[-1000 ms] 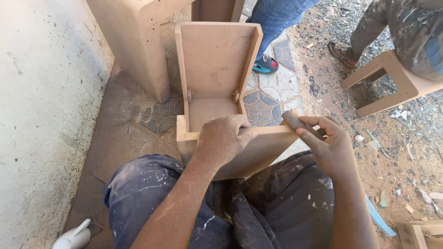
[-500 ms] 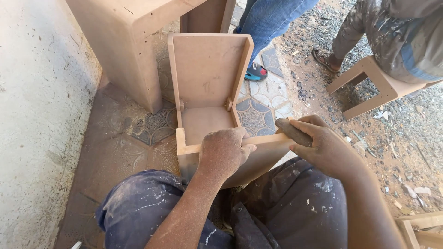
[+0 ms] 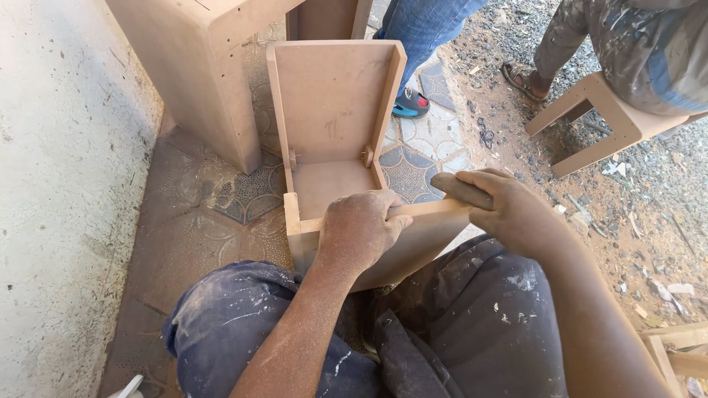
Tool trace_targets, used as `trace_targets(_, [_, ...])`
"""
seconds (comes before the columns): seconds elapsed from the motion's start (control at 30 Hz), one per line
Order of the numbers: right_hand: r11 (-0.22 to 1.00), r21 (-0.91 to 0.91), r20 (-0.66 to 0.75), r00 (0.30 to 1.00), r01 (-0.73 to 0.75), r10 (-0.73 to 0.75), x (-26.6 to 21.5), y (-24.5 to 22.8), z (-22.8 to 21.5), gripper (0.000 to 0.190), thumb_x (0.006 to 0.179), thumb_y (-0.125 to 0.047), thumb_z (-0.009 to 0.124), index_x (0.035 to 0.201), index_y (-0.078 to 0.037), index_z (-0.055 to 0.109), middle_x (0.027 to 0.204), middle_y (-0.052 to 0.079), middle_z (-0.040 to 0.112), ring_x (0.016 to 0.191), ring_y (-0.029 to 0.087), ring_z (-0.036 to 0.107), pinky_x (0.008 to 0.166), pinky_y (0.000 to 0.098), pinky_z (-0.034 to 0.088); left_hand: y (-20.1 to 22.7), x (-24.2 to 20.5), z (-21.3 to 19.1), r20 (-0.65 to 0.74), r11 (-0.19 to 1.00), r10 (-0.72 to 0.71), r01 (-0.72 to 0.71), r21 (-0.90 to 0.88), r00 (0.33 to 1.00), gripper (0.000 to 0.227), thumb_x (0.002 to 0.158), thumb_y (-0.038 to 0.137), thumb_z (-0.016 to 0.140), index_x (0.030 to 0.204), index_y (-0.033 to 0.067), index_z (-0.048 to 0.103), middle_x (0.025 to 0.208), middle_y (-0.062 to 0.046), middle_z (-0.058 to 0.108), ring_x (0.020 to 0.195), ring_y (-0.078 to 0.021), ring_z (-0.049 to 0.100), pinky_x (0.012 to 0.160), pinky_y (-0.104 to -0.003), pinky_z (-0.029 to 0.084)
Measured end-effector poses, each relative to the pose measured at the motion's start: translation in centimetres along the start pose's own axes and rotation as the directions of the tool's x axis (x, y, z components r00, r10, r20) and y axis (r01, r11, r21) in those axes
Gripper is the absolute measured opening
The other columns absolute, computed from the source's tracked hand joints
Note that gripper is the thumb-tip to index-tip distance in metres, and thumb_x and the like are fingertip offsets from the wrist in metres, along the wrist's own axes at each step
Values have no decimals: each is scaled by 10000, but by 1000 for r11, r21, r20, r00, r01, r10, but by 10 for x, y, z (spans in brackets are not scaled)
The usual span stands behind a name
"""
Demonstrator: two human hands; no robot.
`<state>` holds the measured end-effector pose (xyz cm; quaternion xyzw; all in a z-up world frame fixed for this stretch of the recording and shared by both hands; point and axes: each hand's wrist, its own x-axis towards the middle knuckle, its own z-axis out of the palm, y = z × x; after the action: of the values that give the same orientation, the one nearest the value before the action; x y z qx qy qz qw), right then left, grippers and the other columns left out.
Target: Sanding the edges and surfaces of a small wooden drawer frame by hand using sandpaper to smooth the finish.
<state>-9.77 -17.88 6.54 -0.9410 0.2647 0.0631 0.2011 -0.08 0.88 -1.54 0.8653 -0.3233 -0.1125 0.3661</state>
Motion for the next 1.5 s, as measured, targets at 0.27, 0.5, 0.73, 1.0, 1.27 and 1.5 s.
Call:
trace_targets(0.27, [989, -49, -15, 990, -140, 140, -15, -32, -13, 577, 739, -20, 611, 1249, -260, 734, 1292, -80, 699, 971, 186, 664, 853, 366, 545, -13, 4, -31, -245, 938, -87, -3, -347, 966, 304, 909, 410, 643, 914, 137, 777, 728, -8, 760, 523, -88, 601, 451, -244, 465])
trace_targets(0.5, [924, -17, -22, 924, 382, -382, -20, -96, 41, 479, 704, -159, 581, 1159, -110, 724, 1161, 72, 758, 923, 348, 714, 772, 448, 539, 2, 2, -40, -217, 881, -204, 82, -466, 955, 412, 895, 506, 576, 966, 140, 750, 812, 8, 776, 713, -120, 721, 618, -257, 549])
trace_targets(0.73, [963, 259, -7, 997, 71, -72, -23, -43, 12, 588, 704, -21, 563, 1264, -83, 729, 1253, 102, 753, 1235, 363, 650, 1031, 545, 490, -19, 7, -33, -30, 862, -228, 187, -471, 973, 518, 972, 653, 472, 965, 213, 744, 668, -90, 625, 802, -229, 653, 807, -407, 561])
trace_targets(1.0, [932, 172, -462, 861, 320, -210, -52, -38, 69, 815, 710, 128, 507, 1466, -176, 513, 1500, 43, 556, 1419, 242, 477, 1191, 376, 360, 2, 6, -37, -71, 963, -211, 195, -184, 975, 329, 932, 456, 594, 966, 184, 775, 710, -4, 720, 571, -145, 591, 552, -319, 471])
trace_targets(1.27, [993, 45, -440, 894, 112, -81, -44, 5, 66, 765, 763, 66, 505, 1423, -309, 599, 1454, -3, 605, 1038, 278, 659, 870, 406, 548, -9, 3, -35, -139, 933, -187, 132, -334, 972, 295, 946, 396, 623, 935, 140, 768, 716, -34, 710, 634, -159, 594, 635, -336, 502])
trace_targets(1.5, [983, -32, -496, 851, 182, -174, -52, -9, 86, 715, 783, 6, 561, 1445, -261, 589, 1400, 87, 637, 1115, 434, 645, 865, 554, 555, -5, 16, -39, 33, 926, -317, 317, -203, 948, 365, 977, 552, 567, 995, 247, 766, 814, -38, 730, 851, -192, 704, 845, -361, 559])
